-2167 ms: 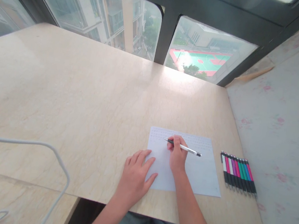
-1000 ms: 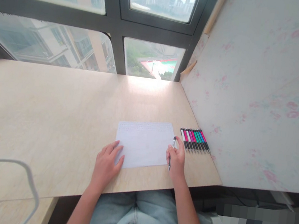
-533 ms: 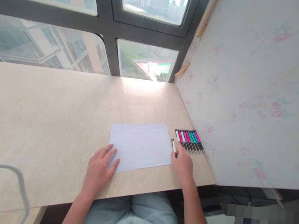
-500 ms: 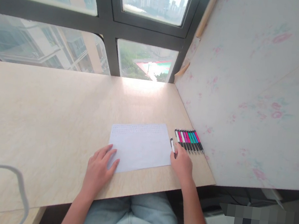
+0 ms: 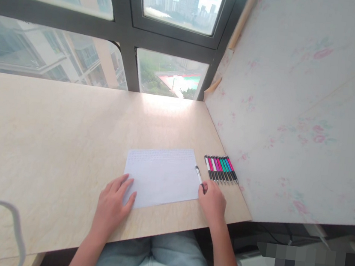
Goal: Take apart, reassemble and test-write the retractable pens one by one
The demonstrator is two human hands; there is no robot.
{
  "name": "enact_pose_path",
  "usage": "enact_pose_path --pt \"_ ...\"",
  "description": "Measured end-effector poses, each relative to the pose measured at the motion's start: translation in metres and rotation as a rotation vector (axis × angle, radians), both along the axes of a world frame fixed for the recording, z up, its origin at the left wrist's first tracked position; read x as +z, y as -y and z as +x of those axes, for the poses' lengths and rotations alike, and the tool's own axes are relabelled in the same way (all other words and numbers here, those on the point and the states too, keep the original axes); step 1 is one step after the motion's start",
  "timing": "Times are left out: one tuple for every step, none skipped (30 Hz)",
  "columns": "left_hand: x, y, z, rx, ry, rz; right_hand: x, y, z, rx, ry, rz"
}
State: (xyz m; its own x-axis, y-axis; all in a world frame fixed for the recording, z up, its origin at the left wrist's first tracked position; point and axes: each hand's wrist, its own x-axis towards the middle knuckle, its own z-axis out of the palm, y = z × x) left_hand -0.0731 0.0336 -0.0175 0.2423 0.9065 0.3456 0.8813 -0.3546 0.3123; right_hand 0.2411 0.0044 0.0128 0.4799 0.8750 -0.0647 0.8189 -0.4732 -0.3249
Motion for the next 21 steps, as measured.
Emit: enact_pose_path --pt "0.0 0.0 0.0 0.001 0.003 0.001 0.001 -0.002 0.001 -0.013 0.008 0.009" --pt "0.0 0.0 -0.001 0.001 0.007 0.001 0.002 -0.004 0.003 -0.023 0.017 0.018" --pt "0.0 0.001 -0.001 0.001 0.011 0.0 0.002 -0.007 0.005 -0.032 0.029 0.026" --pt "0.0 0.001 -0.001 0.002 0.014 -0.002 0.003 -0.01 0.007 -0.038 0.041 0.032" --pt "0.0 0.001 -0.001 0.002 0.015 -0.003 0.004 -0.013 0.009 -0.039 0.054 0.038" --pt "0.0 0.001 -0.001 0.002 0.016 -0.003 0.005 -0.016 0.01 -0.038 0.064 0.041" --pt "0.0 0.001 -0.001 0.003 0.018 -0.002 0.005 -0.018 0.011 -0.035 0.073 0.042" --pt "0.0 0.001 -0.001 0.003 0.02 -0.001 0.005 -0.021 0.012 -0.029 0.081 0.04" --pt "0.0 0.001 -0.001 0.003 0.023 -0.001 0.005 -0.023 0.012 -0.025 0.09 0.039" --pt "0.0 0.001 -0.001 0.003 0.026 0.001 0.004 -0.024 0.012 -0.023 0.101 0.04" --pt "-0.001 0.001 -0.001 0.003 0.028 0.002 0.003 -0.025 0.011 -0.024 0.111 0.041" --pt "-0.001 0.001 -0.001 0.004 0.03 0.002 0.002 -0.026 0.01 -0.027 0.118 0.045" --pt "-0.001 0.001 -0.001 0.004 0.03 0.002 0.0 -0.025 0.009 -0.034 0.121 0.05" --pt "-0.001 0.001 -0.001 0.005 0.03 0.001 -0.002 -0.025 0.008 -0.04 0.119 0.058" --pt "-0.002 0.001 -0.001 0.006 0.031 -0.001 -0.003 -0.024 0.007 -0.043 0.112 0.068" --pt "-0.002 0.001 -0.001 0.006 0.032 -0.003 -0.005 -0.024 0.006 -0.043 0.101 0.082" --pt "-0.002 0.001 -0.001 0.005 0.032 -0.005 -0.006 -0.023 0.006 -0.042 0.091 0.101" --pt "-0.002 0.001 -0.001 0.004 0.03 -0.006 -0.007 -0.022 0.006 -0.041 0.083 0.121" --pt "-0.003 0.001 -0.002 0.003 0.027 -0.007 -0.008 -0.022 0.006 -0.04 0.075 0.137" --pt "-0.003 0.001 -0.002 0.001 0.023 -0.008 -0.009 -0.022 0.007 -0.041 0.068 0.147" --pt "-0.003 0.001 -0.002 0.0 0.02 -0.009 -0.009 -0.022 0.007 -0.042 0.062 0.148"
